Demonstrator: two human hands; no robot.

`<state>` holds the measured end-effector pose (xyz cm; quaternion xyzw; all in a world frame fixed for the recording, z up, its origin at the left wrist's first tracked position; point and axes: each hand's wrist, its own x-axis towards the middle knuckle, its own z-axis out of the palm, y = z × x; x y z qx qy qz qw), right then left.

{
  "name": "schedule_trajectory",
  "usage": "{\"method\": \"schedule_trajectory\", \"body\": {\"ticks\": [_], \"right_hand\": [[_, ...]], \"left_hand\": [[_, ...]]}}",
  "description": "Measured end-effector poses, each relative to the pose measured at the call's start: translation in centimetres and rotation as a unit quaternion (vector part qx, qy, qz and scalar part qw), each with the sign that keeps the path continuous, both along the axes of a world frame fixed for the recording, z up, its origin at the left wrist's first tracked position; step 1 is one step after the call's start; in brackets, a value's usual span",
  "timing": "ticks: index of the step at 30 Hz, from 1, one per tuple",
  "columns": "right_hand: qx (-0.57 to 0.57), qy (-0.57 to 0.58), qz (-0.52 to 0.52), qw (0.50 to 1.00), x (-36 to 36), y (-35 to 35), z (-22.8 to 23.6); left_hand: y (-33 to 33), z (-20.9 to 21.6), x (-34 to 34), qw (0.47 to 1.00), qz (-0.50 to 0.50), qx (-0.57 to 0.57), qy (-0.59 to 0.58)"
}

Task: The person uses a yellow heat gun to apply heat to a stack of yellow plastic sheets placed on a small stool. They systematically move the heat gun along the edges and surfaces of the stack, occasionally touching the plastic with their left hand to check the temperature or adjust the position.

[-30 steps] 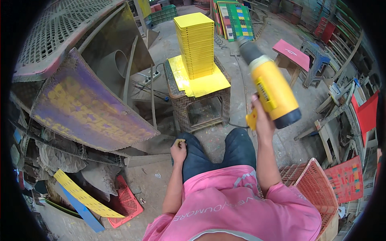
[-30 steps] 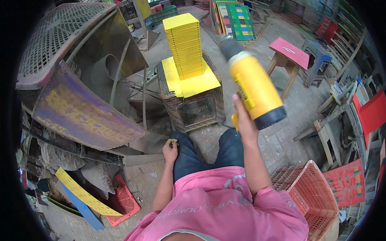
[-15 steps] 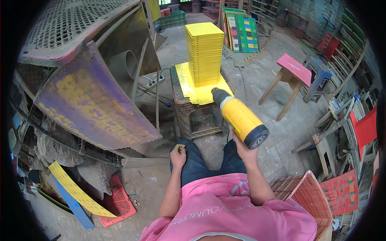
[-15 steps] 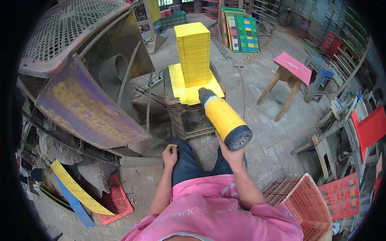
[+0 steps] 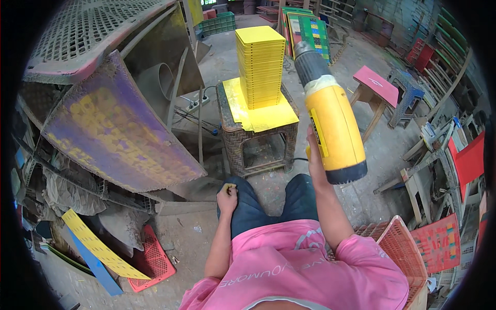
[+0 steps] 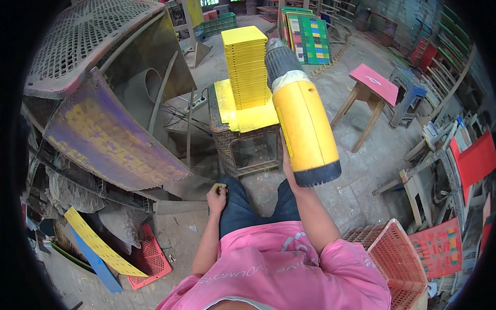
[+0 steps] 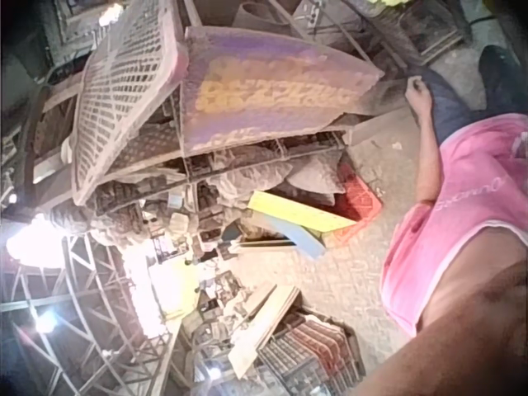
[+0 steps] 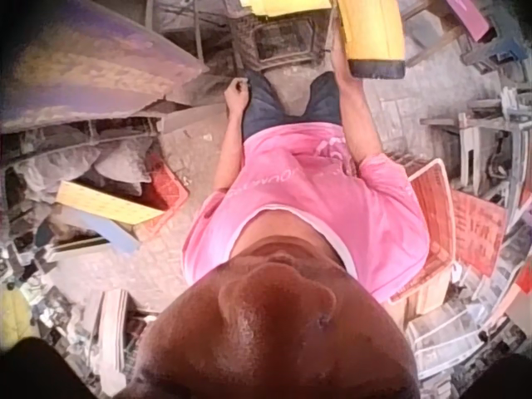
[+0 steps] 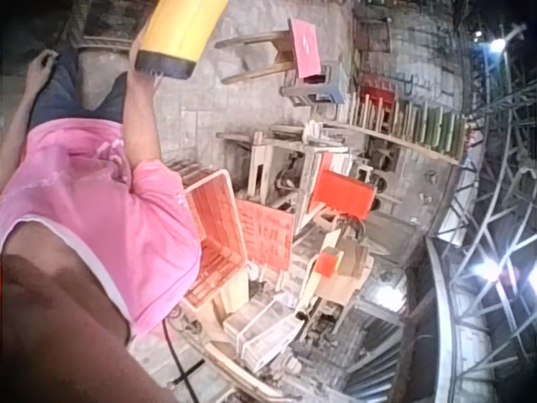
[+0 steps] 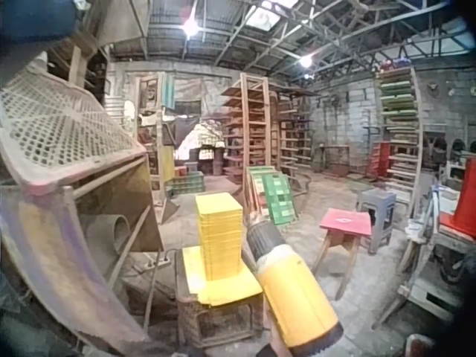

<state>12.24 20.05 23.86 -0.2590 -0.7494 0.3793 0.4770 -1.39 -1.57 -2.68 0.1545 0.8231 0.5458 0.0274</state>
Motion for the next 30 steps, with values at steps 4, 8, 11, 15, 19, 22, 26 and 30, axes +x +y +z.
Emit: {"method": "schedule_trajectory", "body": {"ticks": [4, 8, 11, 15, 19, 22, 26, 30], "right_hand": [[0.083, -0.018, -0.023, 0.996, -0.3, 0.5, -2.0], [0.145, 0.009, 0.012, 0.989, -0.1, 1.0, -3.6], [0.117, 0.009, 0.067, 0.991, 0.1, 1.0, -4.9], [0.02, 0.081, 0.098, 0.992, 0.7, 0.8, -7.3], [-0.008, 0.063, 0.103, 0.993, 1.5, 0.3, -7.6], [-0.057, 0.043, 0.1, 0.992, 1.4, 0.4, -7.0], [-0.071, 0.06, 0.096, 0.991, 0.7, 0.7, -4.6], [-0.032, 0.043, 0.072, 0.996, -0.9, 1.2, -2.1]], "left_hand": [[-0.1, 0.0, 0.1, 1.0, 0.004, 0.005, -0.001], [-0.1, -0.1, -0.2, 1.0, -0.004, -0.002, 0.001], [0.0, 0.0, -0.4, 1.0, -0.004, -0.014, 0.008], [0.4, -0.3, -0.8, 1.0, -0.006, -0.004, -0.006], [0.3, -0.7, -0.9, 1.0, -0.007, 0.003, -0.017], [0.5, -0.7, -1.0, 1.0, -0.007, 0.0, -0.017], [0.6, -0.8, -0.9, 1.0, -0.011, -0.013, -0.019], [0.4, -0.7, -0.9, 1.0, -0.005, 0.0, -0.021]]}}
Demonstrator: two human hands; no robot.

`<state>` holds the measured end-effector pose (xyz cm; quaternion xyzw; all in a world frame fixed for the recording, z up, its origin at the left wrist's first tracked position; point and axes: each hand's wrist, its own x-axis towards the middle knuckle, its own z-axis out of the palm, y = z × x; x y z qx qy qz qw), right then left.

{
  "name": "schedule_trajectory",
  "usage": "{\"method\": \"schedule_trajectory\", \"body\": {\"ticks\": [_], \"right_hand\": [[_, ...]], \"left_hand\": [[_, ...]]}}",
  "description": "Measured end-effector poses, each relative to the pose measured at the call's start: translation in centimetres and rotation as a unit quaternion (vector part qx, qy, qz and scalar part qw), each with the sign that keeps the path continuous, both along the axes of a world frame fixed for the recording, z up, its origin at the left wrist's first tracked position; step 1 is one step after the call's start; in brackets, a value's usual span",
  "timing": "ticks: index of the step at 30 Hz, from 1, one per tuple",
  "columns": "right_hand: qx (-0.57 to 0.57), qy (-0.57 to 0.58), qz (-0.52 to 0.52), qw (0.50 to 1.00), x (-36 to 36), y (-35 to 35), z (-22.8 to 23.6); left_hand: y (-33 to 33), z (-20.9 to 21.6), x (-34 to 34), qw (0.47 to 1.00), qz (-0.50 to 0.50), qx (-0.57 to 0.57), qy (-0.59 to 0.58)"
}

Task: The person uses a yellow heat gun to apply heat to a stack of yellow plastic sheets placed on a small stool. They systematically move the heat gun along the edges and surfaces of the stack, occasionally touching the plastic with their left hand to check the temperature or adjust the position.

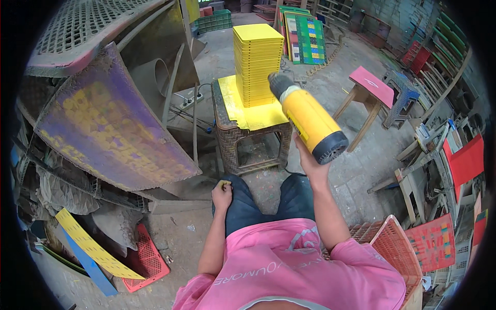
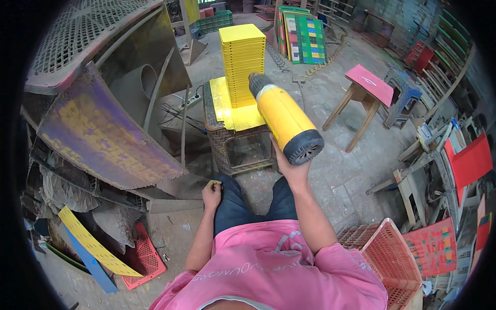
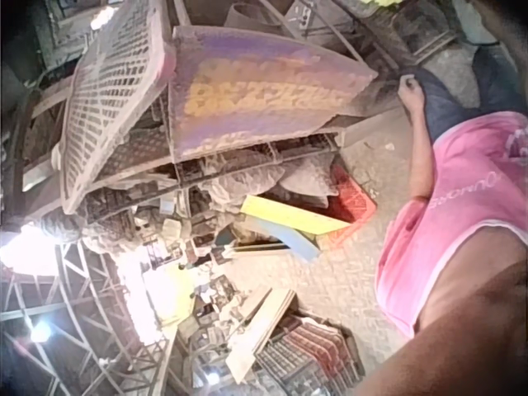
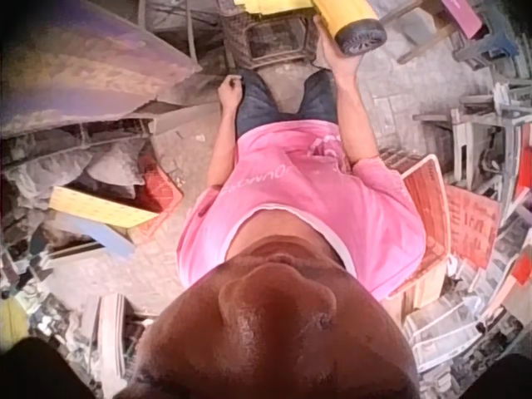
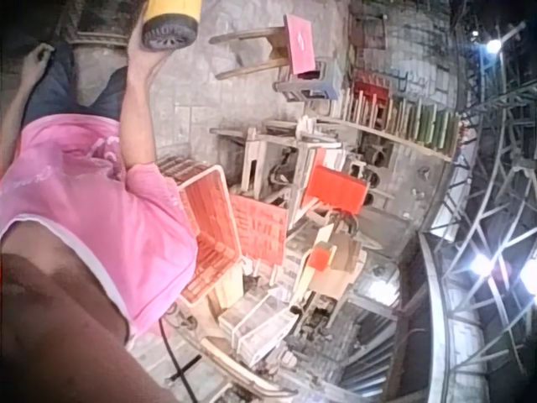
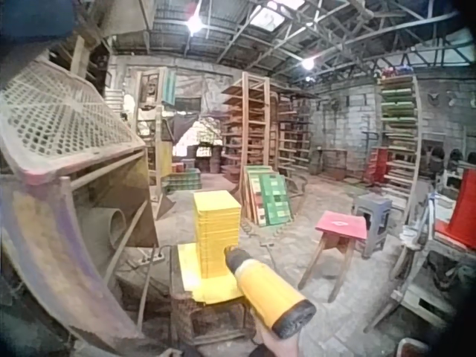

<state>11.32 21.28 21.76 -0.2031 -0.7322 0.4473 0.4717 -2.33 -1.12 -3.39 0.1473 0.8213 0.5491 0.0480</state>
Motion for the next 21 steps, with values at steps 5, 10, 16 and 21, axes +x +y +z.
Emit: {"method": "schedule_trajectory", "body": {"ticks": [5, 10, 16, 21], "right_hand": [[0.045, 0.025, -0.032, 0.998, -1.5, 0.8, 2.8], [0.064, 0.009, -0.049, 0.997, -1.8, 1.2, 3.4], [0.198, -0.043, 0.015, 0.979, 0.3, 1.7, 0.0], [0.217, -0.054, 0.054, 0.973, 2.1, 0.4, -3.2]], "left_hand": [[0.0, 0.5, 0.3, 1.0, -0.006, -0.005, -0.015], [-0.2, 0.4, 0.1, 1.0, -0.002, -0.025, -0.012], [0.2, 0.3, 0.1, 1.0, 0.006, 0.012, -0.007], [0.1, 0.2, 0.0, 1.0, 0.006, 0.015, -0.01]]}}
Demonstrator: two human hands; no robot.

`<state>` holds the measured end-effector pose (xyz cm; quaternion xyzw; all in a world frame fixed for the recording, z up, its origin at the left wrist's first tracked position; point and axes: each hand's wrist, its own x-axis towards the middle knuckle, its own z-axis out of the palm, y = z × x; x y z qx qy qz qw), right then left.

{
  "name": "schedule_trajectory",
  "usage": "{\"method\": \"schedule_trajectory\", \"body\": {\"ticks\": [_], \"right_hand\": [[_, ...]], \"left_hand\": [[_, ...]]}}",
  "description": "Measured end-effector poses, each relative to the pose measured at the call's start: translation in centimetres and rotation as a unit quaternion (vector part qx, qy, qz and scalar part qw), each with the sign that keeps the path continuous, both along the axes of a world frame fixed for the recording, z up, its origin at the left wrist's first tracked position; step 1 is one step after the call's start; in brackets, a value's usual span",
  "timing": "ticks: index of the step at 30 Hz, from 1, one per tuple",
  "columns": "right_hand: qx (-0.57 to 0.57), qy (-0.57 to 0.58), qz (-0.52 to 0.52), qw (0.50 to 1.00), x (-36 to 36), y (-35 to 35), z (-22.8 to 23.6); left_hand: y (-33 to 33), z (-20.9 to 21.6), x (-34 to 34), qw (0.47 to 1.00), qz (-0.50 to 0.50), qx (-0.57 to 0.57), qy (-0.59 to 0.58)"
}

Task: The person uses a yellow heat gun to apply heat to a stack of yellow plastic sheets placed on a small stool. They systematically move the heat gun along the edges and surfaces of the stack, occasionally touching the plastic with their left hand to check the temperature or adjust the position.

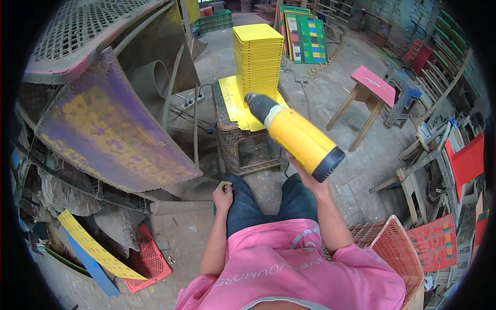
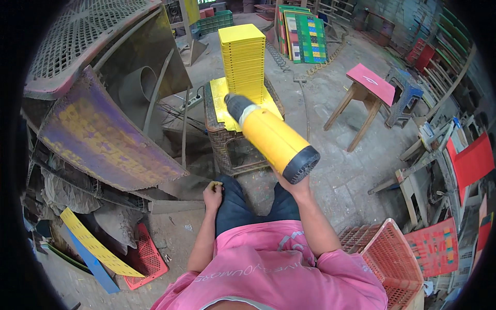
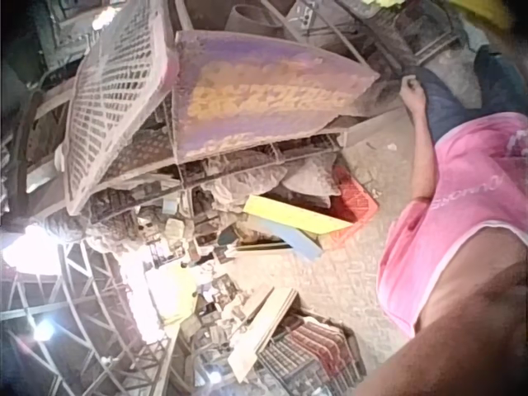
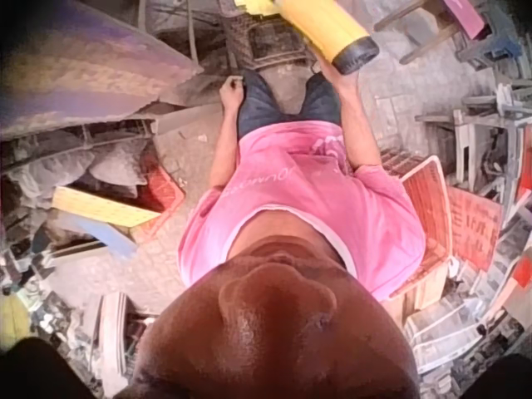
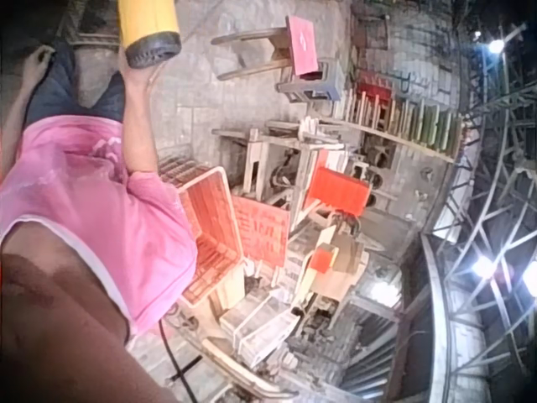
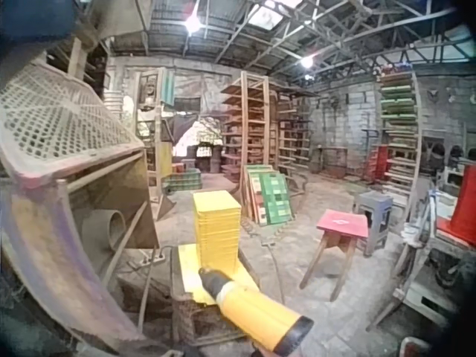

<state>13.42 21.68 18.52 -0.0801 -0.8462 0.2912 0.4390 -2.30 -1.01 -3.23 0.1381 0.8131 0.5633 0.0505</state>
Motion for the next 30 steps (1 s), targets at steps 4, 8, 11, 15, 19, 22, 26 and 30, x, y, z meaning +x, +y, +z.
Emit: {"method": "schedule_trajectory", "body": {"ticks": [4, 8, 11, 15, 19, 22, 26, 30], "right_hand": [[0.024, 0.001, -0.001, 1.0, 1.4, 0.9, -3.0], [-0.302, -0.013, -0.037, 0.953, 2.0, -0.2, -1.1], [-0.401, 0.021, -0.117, 0.908, 1.9, 0.7, -0.9], [-0.446, 0.054, -0.137, 0.883, 1.8, 1.0, -1.5], [-0.316, 0.066, 0.007, 0.947, 1.0, -1.7, -2.4], [-0.267, -0.022, 0.047, 0.962, 0.9, -3.3, -1.4], [-0.291, -0.025, 0.063, 0.954, 1.2, -2.9, -1.5], [-0.41, -0.018, -0.06, 0.91, 1.9, -0.6, -0.6]], "left_hand": [[-0.1, -0.5, -0.1, 1.0, -0.007, -0.005, 0.008], [-0.4, -0.3, 0.1, 1.0, -0.022, -0.015, -0.007], [-0.3, 0.1, 0.4, 1.0, -0.006, 0.008, 0.002], [-0.1, 0.3, 0.4, 1.0, -0.009, 0.003, 0.002], [0.2, 0.1, 0.2, 1.0, -0.022, -0.015, 0.01], [0.4, 0.2, 0.2, 0.999, -0.023, -0.024, 0.01], [0.4, 0.6, 0.5, 1.0, -0.022, -0.012, 0.012], [-0.3, 0.7, 0.5, 1.0, -0.007, -0.02, 0.012]]}}
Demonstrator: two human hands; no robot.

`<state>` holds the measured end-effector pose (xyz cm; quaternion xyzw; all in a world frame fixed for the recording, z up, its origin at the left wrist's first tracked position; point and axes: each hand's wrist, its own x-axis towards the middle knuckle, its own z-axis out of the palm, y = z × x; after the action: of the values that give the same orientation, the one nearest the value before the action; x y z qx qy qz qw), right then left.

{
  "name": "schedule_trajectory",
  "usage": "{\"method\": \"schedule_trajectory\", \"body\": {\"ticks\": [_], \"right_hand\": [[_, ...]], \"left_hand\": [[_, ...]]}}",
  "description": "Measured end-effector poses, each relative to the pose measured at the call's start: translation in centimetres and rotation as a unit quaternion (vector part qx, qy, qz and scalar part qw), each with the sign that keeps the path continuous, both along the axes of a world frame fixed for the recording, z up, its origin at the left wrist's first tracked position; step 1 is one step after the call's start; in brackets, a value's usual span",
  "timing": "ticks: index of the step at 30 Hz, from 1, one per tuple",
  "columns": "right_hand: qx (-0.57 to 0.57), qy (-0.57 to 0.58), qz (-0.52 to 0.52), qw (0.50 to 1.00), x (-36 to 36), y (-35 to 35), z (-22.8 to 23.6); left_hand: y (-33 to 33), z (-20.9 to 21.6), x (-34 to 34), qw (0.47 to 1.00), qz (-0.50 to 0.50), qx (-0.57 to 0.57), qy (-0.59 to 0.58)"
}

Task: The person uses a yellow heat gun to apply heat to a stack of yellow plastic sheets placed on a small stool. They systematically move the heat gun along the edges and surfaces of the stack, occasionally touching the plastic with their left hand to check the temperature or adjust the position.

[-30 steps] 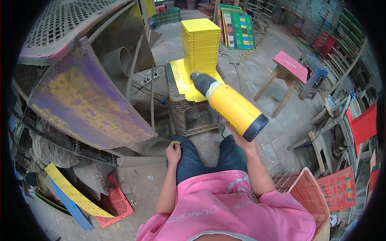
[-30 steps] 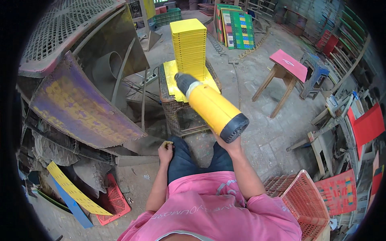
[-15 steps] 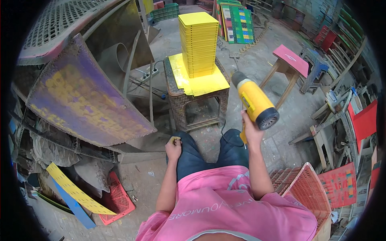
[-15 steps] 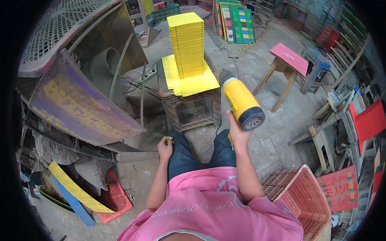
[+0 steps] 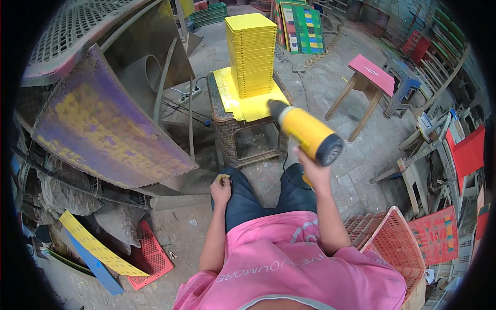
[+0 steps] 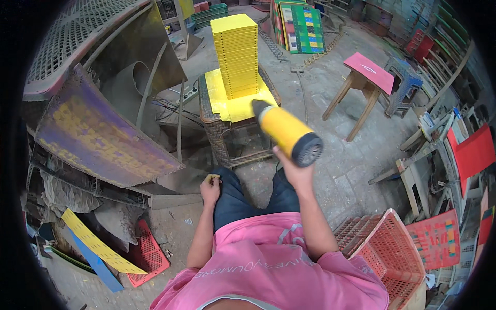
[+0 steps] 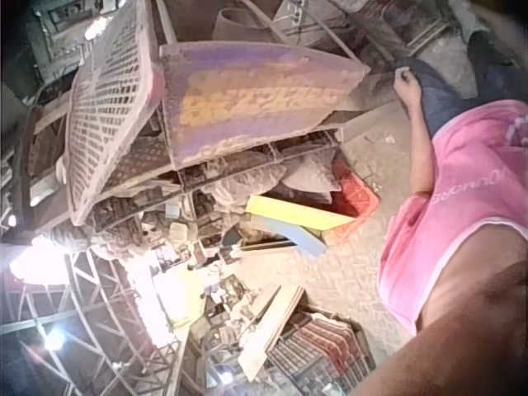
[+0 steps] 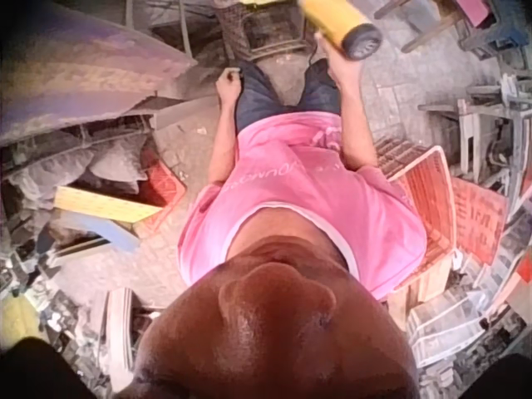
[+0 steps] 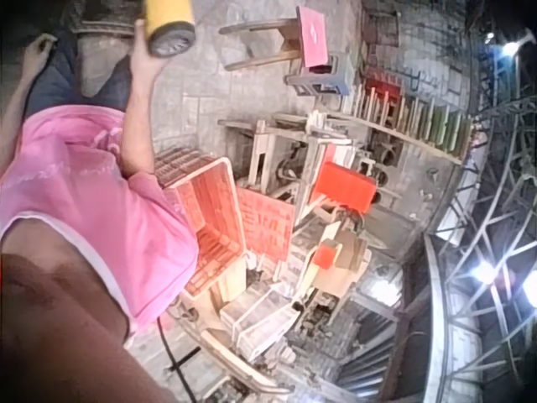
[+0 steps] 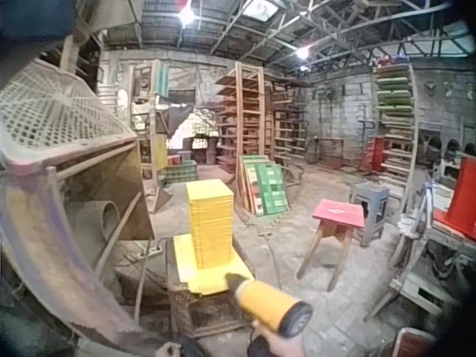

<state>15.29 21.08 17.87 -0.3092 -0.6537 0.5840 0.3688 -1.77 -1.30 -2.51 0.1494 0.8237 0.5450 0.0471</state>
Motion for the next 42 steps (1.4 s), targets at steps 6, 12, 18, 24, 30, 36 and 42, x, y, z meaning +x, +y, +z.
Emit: {"method": "schedule_trajectory", "body": {"ticks": [6, 12, 18, 24, 30, 36, 42], "right_hand": [[-0.064, 0.035, -0.143, 0.987, -0.3, 0.6, 1.6], [0.062, 0.033, 0.036, 0.997, -0.6, -1.7, -0.2], [0.07, 0.057, 0.088, 0.992, -0.5, -2.5, -0.6], [-0.105, 0.061, -0.122, 0.985, -1.2, -0.4, 2.4], [-0.053, 0.109, -0.13, 0.984, -2.4, -0.6, 2.9], [0.28, 0.059, 0.053, 0.957, -2.0, -2.3, -0.3], [0.213, 0.061, 0.041, 0.974, -1.7, -2.0, 2.1]], "left_hand": [[-0.3, 0.0, -0.1, 1.0, 0.0, -0.002, 0.0], [0.0, -0.4, -0.5, 1.0, -0.007, -0.004, -0.013], [0.4, 0.3, -0.4, 0.999, -0.01, -0.031, -0.002], [-0.8, -1.6, -0.7, 1.0, 0.011, 0.001, -0.007], [-0.9, -1.3, -0.7, 1.0, 0.019, -0.007, -0.014], [-1.0, -1.9, -1.0, 1.0, 0.022, -0.012, -0.008], [-1.3, -2.2, -0.9, 1.0, 0.018, -0.005, 0.005]]}}
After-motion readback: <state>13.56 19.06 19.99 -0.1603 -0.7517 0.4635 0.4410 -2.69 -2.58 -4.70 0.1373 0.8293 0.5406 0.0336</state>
